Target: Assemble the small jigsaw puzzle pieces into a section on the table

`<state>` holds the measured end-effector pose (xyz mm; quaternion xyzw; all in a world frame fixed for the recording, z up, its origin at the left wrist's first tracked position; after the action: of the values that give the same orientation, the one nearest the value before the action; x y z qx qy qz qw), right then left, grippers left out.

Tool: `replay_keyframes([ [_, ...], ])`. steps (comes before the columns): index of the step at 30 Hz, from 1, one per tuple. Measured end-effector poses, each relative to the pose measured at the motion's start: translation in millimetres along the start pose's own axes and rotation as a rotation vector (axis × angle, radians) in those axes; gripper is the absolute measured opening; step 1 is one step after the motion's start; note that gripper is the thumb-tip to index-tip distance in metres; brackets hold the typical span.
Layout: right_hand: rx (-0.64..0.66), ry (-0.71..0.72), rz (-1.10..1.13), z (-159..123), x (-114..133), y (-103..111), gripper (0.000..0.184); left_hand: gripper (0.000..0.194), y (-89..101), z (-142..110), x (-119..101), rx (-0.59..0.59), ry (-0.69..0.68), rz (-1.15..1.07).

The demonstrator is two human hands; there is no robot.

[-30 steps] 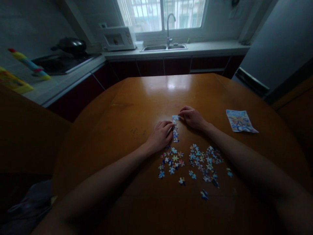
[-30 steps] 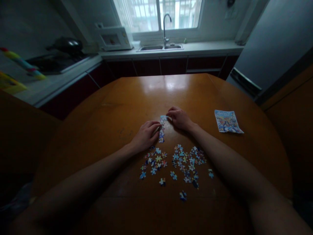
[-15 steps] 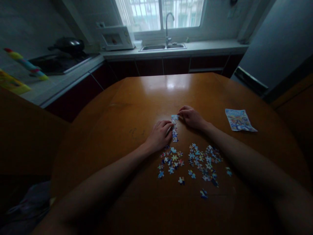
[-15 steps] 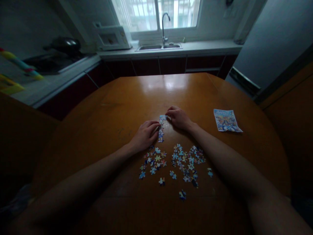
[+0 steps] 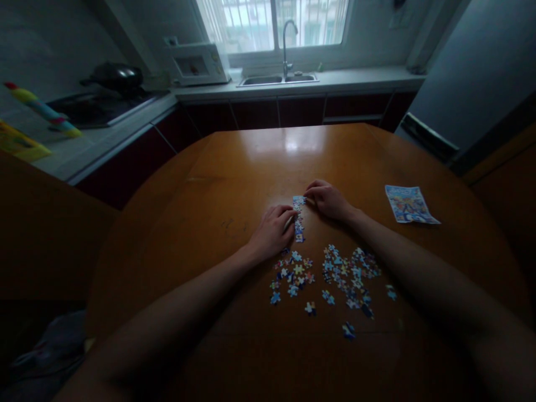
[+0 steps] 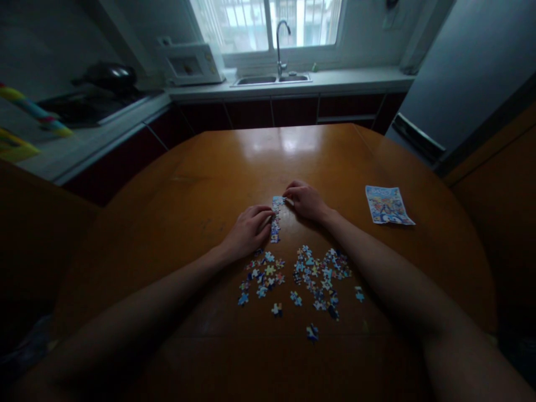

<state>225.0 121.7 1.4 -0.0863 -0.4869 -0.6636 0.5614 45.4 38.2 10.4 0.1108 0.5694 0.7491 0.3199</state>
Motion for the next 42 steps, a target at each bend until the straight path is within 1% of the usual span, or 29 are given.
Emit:
replay_keyframes([
  [14,-0.003,-0.007,-0.007,0,-2,-1,0.016,0.03,-2.4,0,2,-0.018,-0.012,-0.005],
  [19,-0.005,0.001,-0.015,1,-3,-1,0.017,0.03,1.2,0,0,-0.049,-0.027,-0.018],
  [21,-0.001,0.005,-0.01,1,-3,-1,0.017,0.029,5.4,0,-3,-0.09,-0.054,-0.025],
  [23,0.001,0.002,-0.007,1,-3,-1,0.016,0.027,11.0,-2,-9,-0.138,-0.111,-0.016],
  [27,-0.002,-0.005,-0.005,1,-2,-1,0.015,0.024,21.8,-9,-31,-0.209,-0.31,0.044],
  [29,-0.007,-0.006,-0.005,1,-2,-1,0.015,0.021,24.0,-13,-42,-0.204,-0.407,0.049],
  [31,-0.008,-0.007,-0.011,1,-3,-1,0.015,0.02,24.1,-16,-47,-0.189,-0.457,0.044],
  [33,-0.007,-0.007,-0.016,1,-4,-1,0.016,0.018,23.1,-16,-46,-0.185,-0.463,0.041],
  [38,-0.007,-0.001,0.008,1,-4,-2,0.017,0.015,21.1,-13,-35,-0.221,-0.424,0.029],
  [42,-0.004,-0.007,0.017,1,-4,-1,0.017,0.014,20.3,-13,-36,-0.211,-0.436,0.033],
])
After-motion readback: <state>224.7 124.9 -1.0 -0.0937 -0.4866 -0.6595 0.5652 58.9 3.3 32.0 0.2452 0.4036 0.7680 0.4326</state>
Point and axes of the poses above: each hand's wrist, its own z-axis towards the middle knuckle, its own y-axis out of the back of the hand, x = y × z, the point moved 6 cm from there along z, towards the middle knuckle, and after that the axes turned 12 degrees about z, right-handed, at the moved point
